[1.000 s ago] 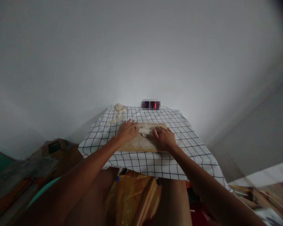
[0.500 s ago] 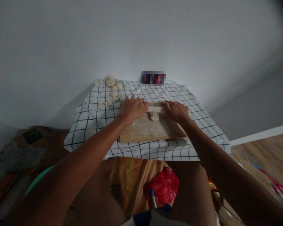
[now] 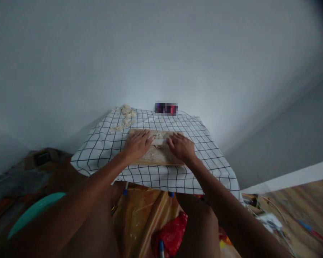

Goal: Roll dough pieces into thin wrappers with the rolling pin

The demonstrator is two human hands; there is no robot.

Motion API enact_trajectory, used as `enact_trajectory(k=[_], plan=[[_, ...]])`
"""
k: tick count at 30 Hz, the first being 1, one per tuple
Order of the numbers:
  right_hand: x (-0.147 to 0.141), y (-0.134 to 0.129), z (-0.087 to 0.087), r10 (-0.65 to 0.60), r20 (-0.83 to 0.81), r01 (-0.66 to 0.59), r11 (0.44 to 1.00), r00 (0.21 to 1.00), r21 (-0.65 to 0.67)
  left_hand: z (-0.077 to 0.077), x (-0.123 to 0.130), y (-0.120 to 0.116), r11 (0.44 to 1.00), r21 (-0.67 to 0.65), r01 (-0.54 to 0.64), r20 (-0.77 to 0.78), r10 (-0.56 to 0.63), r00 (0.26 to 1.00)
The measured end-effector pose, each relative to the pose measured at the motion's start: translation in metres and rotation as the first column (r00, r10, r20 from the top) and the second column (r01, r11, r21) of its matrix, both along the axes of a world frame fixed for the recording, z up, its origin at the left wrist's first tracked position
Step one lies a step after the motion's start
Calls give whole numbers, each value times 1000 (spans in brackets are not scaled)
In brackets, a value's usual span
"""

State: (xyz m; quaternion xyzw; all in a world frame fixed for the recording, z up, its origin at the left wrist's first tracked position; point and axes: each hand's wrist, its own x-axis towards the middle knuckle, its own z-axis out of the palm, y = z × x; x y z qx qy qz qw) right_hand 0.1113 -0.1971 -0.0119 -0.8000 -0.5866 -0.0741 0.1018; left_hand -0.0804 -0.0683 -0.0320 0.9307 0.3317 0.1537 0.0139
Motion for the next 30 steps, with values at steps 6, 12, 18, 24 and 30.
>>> enact_trajectory(k=[6,12,18,24,30], plan=[[11,16,2,23,-80,-26,999,997,-36,7,12,16,991,-75,-107,-106,99,989],[32,58,-1,-14,-99,3,994,995,-107,20,42,51,964,-134,-230,-210,199,957],[36,65,-12,-38,-108,24,991,993,-131,21,45,62,980,-112,-167,-189,144,971],[16,30,-28,-5,-129,7,1000,992,10,4,21,36,998,59,-18,6,18,1000],[1,6,-33,-9,-6,9,998,1000,66,-16,-3,6,999,18,-28,143,25,989]])
